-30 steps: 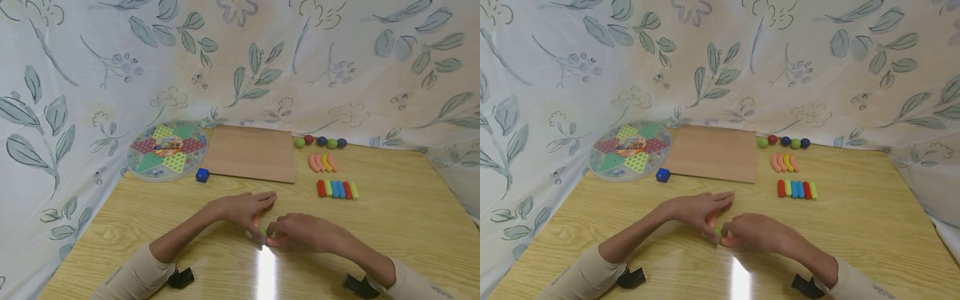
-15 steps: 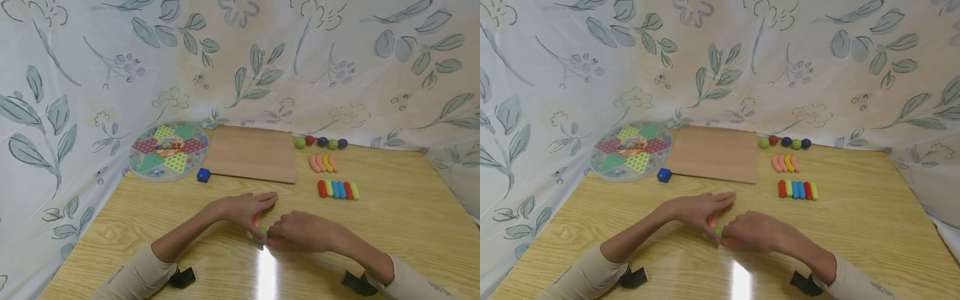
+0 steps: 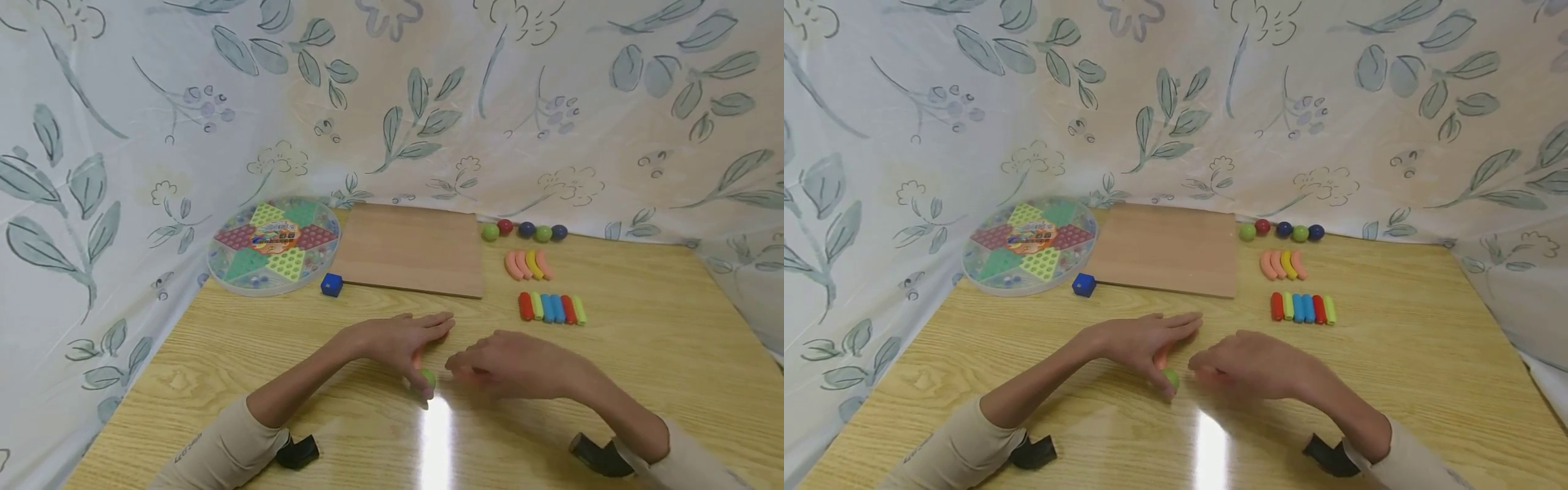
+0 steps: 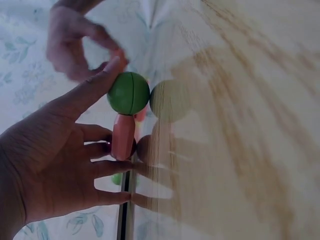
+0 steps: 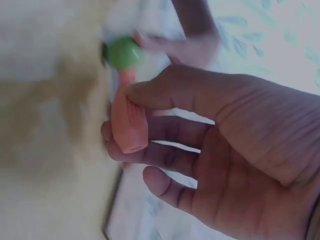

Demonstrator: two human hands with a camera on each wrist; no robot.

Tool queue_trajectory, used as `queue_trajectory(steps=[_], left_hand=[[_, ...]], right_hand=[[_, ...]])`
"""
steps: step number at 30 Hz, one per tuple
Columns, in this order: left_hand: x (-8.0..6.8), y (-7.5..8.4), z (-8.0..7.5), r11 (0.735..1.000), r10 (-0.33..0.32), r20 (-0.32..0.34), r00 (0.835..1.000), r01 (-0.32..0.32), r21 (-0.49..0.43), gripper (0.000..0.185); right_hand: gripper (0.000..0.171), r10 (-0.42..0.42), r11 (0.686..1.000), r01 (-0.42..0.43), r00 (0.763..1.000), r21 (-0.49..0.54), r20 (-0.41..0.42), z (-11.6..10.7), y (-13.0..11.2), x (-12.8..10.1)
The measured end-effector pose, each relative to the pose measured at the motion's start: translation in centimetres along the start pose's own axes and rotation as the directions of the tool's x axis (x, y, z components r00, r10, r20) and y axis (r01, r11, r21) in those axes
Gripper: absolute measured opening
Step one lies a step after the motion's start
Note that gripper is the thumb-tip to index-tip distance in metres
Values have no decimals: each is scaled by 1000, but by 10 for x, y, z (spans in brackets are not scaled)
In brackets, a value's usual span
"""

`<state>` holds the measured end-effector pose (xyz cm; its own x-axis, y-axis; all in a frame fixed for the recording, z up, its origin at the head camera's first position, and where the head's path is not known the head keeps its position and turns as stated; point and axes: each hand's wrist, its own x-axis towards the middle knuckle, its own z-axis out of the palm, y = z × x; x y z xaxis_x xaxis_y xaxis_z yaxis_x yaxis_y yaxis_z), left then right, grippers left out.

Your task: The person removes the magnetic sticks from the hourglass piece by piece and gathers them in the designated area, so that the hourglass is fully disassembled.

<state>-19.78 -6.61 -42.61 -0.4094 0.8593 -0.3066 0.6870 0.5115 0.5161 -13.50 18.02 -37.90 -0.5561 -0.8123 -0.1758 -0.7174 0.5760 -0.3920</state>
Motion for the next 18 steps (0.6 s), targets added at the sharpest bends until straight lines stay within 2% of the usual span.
queue_trajectory(steps=[4,7,10,12,14,18], left_hand=[[0,-1,-1,1000,15,4,1000,-15,1,116],[-1,-1,-3,1000,23,6,1000,-23,5,115],[-2,-1,-6,1000,13,4,1000,-13,14,116],[-2,-1,-8,1000,6,-3,1000,-6,27,115],[-2,-2,-9,999,4,-11,1000,-4,47,114],[-3,-2,-11,998,0,-27,1000,2,62,111]], right_hand=[[32,130,989,-122,986,85,-104,-27,26,-15],[37,215,975,-197,951,99,-223,-43,61,-27],[42,360,933,-340,877,119,-318,-53,102,-39],[45,466,884,-436,813,166,-349,-55,128,-45],[48,548,836,-507,759,209,-351,-55,153,-50],[52,643,765,-597,699,241,-312,-50,189,-57]])
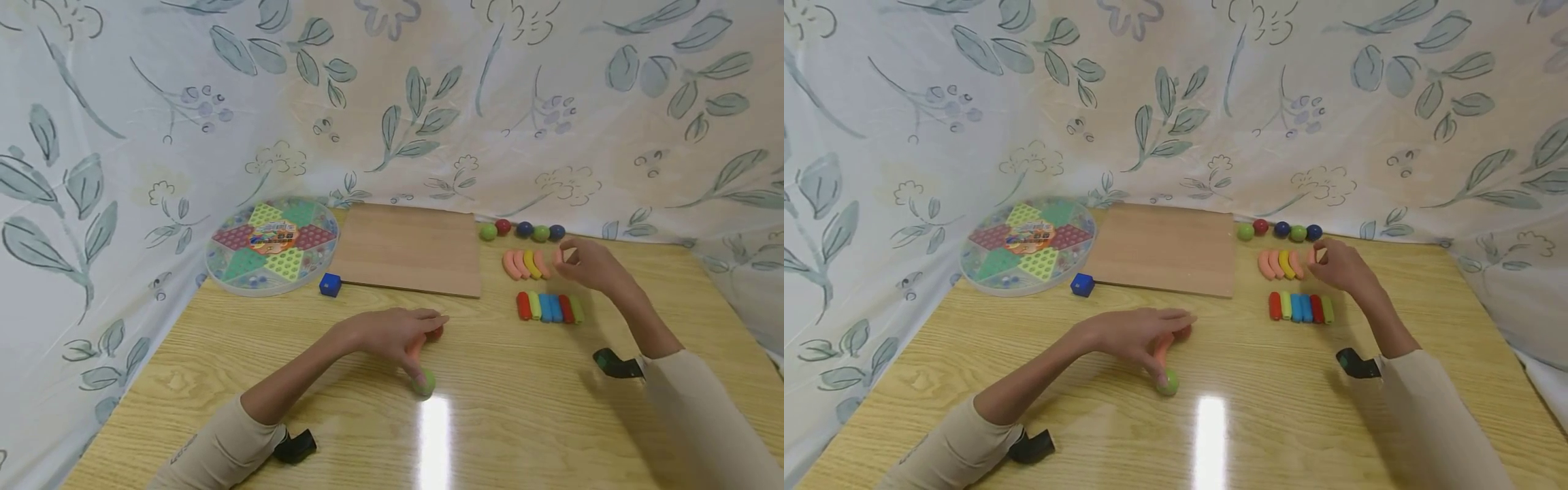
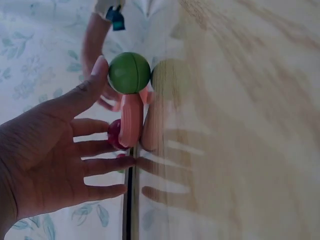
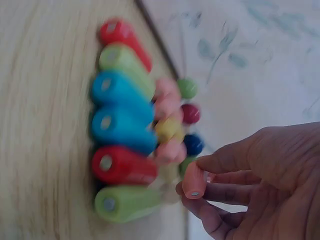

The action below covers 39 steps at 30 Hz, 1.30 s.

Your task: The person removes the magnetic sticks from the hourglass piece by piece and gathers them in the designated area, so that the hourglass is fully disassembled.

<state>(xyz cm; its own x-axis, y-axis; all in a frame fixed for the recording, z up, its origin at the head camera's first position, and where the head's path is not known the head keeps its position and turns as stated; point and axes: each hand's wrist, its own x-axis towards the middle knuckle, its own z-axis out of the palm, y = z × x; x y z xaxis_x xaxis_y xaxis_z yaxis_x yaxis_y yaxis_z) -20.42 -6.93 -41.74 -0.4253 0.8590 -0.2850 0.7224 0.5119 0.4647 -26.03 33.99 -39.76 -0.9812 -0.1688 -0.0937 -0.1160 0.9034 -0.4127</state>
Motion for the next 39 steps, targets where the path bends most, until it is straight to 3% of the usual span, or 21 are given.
queue_trajectory(steps=[3,9,18,20,24,28,31,34,39], left_hand=[[-2,1,-2,999,-36,-12,999,36,6,109],[-8,4,-8,995,-104,-34,994,104,12,102],[-12,5,-9,996,-75,38,996,77,-54,106],[-12,5,-8,996,-75,35,997,77,-53,112],[-8,3,-3,998,-54,-5,999,54,-20,107],[-2,0,0,1000,-23,-56,998,23,-2,101],[0,-3,2,999,-24,-89,996,21,-30,95],[2,-7,4,995,-61,-118,991,51,-90,81],[3,-12,6,980,-108,-162,981,77,-184,40]], right_hand=[[54,42,999,-42,999,-13,15,1,12,10],[53,46,999,-45,999,-13,24,6,17,21],[47,41,999,-41,998,-3,42,11,14,26],[46,44,999,-44,998,-7,44,9,11,25],[49,50,999,-50,998,-18,37,8,-2,16],[47,-41,999,42,999,-27,22,11,-36,-1],[35,-234,972,234,971,12,40,22,-72,-14],[27,-383,923,373,916,96,117,39,-110,-29],[34,-457,886,402,844,232,282,71,-150,-38]])
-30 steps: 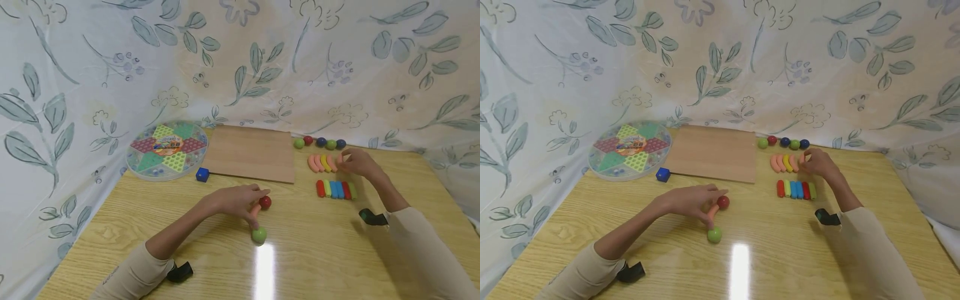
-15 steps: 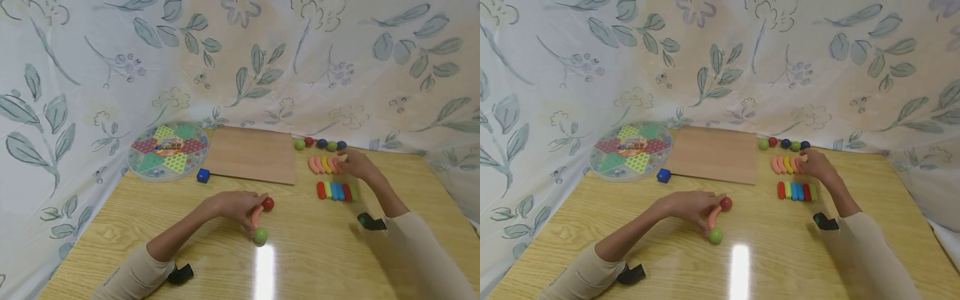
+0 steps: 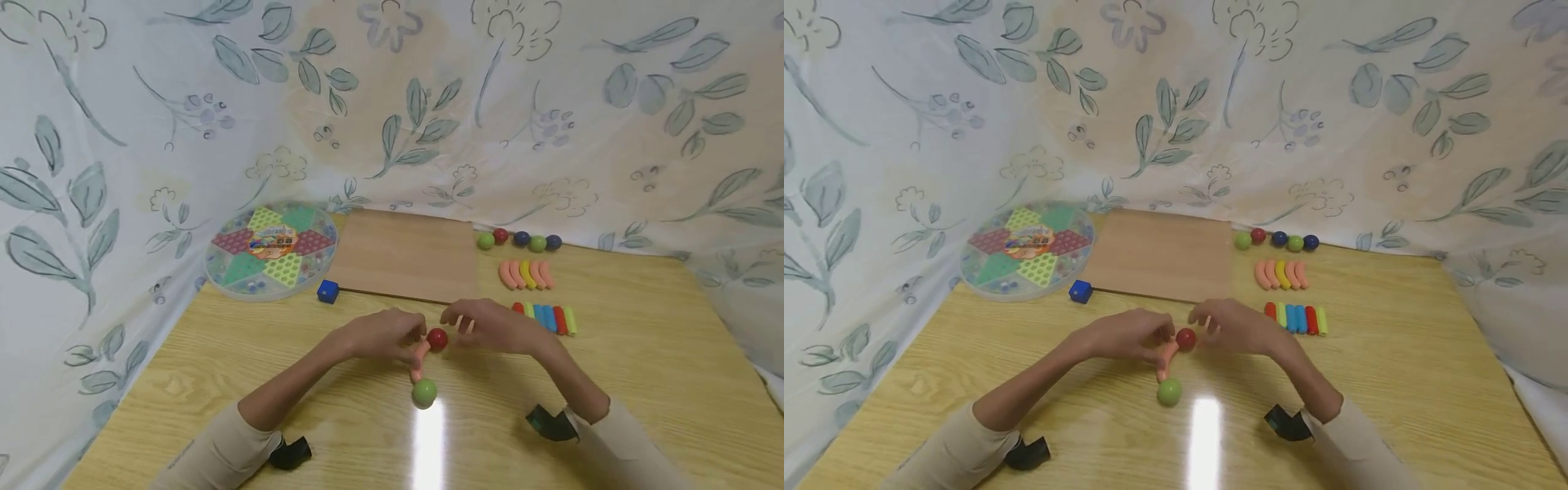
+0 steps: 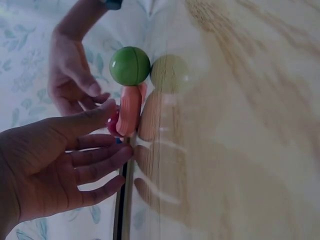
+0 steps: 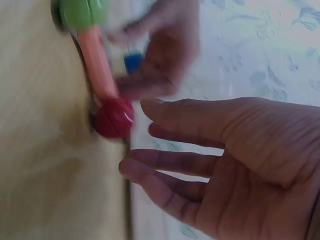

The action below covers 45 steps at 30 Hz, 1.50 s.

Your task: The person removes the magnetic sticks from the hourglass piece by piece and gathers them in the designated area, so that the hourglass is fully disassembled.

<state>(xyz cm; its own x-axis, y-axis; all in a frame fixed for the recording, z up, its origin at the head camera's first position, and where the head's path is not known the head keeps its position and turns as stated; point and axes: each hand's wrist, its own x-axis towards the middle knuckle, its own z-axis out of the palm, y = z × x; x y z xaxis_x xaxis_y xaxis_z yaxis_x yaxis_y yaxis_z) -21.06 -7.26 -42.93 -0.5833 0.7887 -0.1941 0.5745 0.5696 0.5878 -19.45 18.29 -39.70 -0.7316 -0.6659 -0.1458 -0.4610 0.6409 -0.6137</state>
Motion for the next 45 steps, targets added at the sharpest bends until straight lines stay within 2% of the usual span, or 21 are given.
queue_trajectory(steps=[2,4,6,11,16,19,22,28,33,36,38,41,45], left_hand=[[1,0,1,1000,10,-8,1000,-11,-24,27],[2,0,2,999,27,-17,999,-27,-38,20],[3,-1,4,999,36,-25,999,-37,-34,17],[3,-4,6,998,31,-67,997,-34,-47,13],[4,-8,11,991,77,-80,994,-85,-100,11],[10,-6,15,989,75,-82,994,-85,-122,12],[13,-3,14,987,50,-95,994,-64,-145,11],[8,-6,11,981,11,-80,997,-27,-191,9],[2,-12,15,983,-15,-98,995,-3,-185,13],[-1,-14,16,981,-19,-112,994,-3,-196,14],[-1,-13,16,981,-12,-112,994,-10,-194,14],[-1,-11,15,983,0,-101,995,-19,-184,14],[0,-7,14,984,11,-95,995,-28,-178,14]], right_hand=[[38,-13,1000,13,999,20,32,12,-3,6],[38,-17,1000,17,999,26,29,22,-5,11],[36,-42,999,42,999,-2,5,30,-4,14],[20,-38,997,33,996,-65,-78,40,-3,21],[17,-26,998,21,995,-54,-96,40,-2,18],[19,-36,999,32,995,-44,-98,37,3,13],[22,-44,997,36,994,-75,-103,29,7,10],[23,4,989,-17,996,-146,-89,13,11,7],[23,38,990,-60,985,-131,-167,-2,13,0],[28,94,989,-119,965,-88,-245,-19,17,-9],[30,162,981,-186,939,-53,-305,-35,22,-19],[32,282,951,-309,874,-5,-396,-63,41,-41],[33,367,905,-425,774,7,-515,-101,86,-66]])
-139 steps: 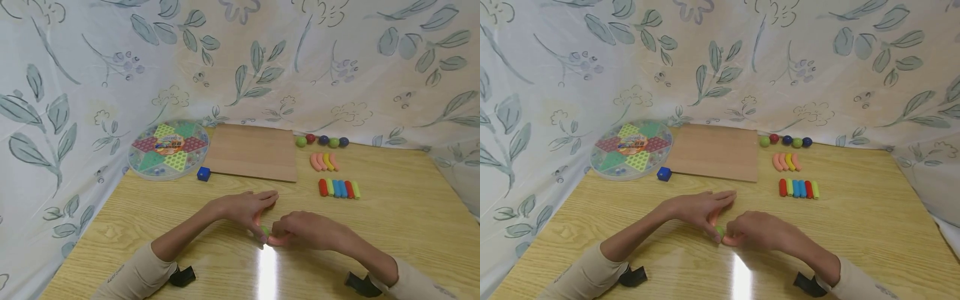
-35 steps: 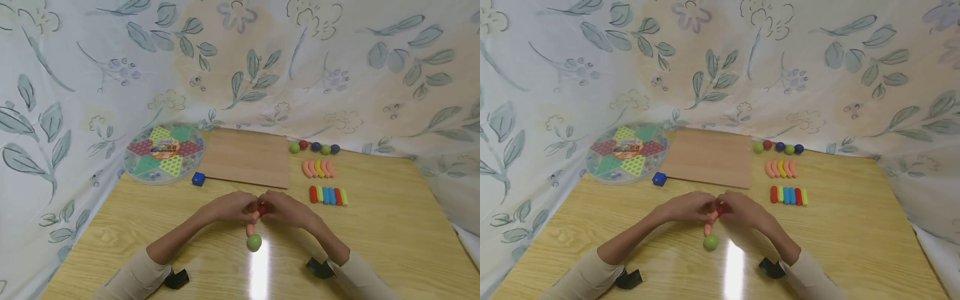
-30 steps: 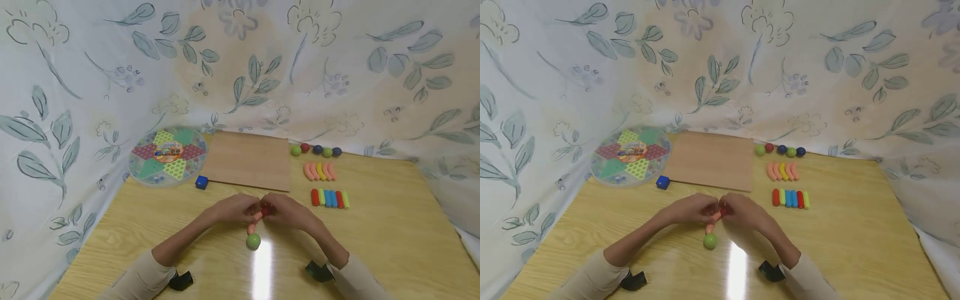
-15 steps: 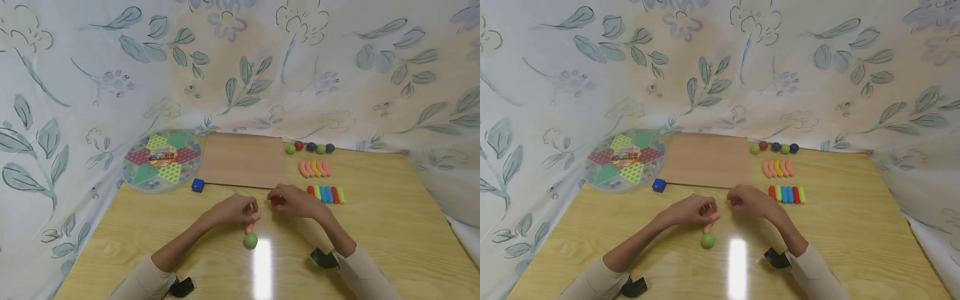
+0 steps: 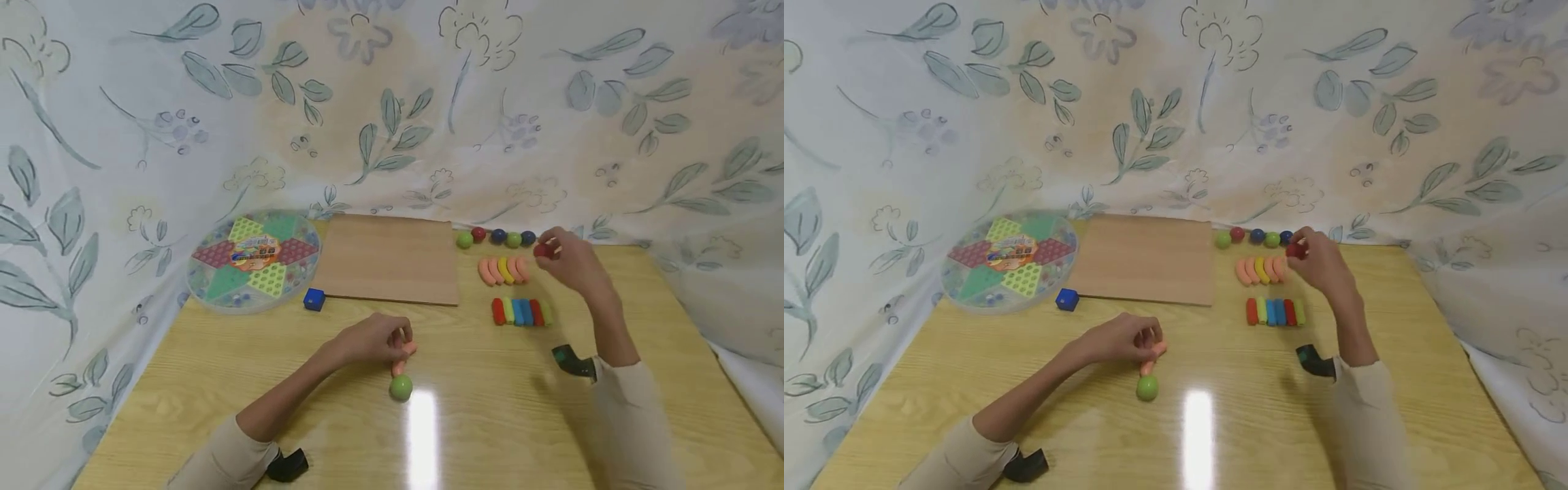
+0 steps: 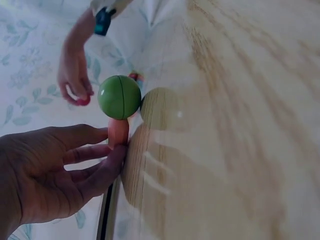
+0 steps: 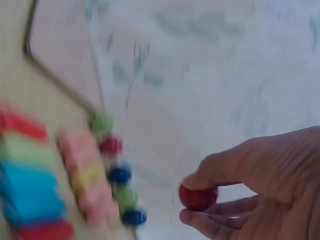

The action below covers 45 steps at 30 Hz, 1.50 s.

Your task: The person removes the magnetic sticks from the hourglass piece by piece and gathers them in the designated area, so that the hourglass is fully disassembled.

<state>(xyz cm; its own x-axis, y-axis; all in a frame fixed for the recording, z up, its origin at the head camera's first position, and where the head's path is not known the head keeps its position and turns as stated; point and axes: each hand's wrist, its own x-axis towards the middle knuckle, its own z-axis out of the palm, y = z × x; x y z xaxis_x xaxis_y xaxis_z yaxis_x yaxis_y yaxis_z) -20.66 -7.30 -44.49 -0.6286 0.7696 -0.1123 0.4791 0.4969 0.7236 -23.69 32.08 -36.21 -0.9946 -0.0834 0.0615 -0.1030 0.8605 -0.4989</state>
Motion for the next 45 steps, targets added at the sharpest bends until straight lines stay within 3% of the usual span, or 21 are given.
queue_trajectory(steps=[2,6,10,14,23,38,45], left_hand=[[0,0,-1,1000,3,5,1000,-3,-1,14],[-1,0,-2,1000,6,17,1000,-6,8,16],[-1,0,-2,999,21,12,1000,-22,30,16],[1,2,-1,998,32,18,999,-32,50,16],[0,2,-4,999,4,16,1000,-5,46,15],[-2,5,-6,999,12,15,1000,-13,47,16],[-5,8,-9,997,-32,25,999,30,70,21]], right_hand=[[36,46,999,-46,999,-26,-24,-11,24,16],[40,119,992,-119,992,-32,26,-18,63,49],[44,159,987,-158,986,-29,48,-12,96,73],[45,185,982,-183,982,-47,40,-1,113,79],[52,209,978,-207,975,-37,75,11,110,86],[72,216,976,-214,964,-28,155,8,111,84],[79,202,977,-189,967,-99,154,-9,76,70]])
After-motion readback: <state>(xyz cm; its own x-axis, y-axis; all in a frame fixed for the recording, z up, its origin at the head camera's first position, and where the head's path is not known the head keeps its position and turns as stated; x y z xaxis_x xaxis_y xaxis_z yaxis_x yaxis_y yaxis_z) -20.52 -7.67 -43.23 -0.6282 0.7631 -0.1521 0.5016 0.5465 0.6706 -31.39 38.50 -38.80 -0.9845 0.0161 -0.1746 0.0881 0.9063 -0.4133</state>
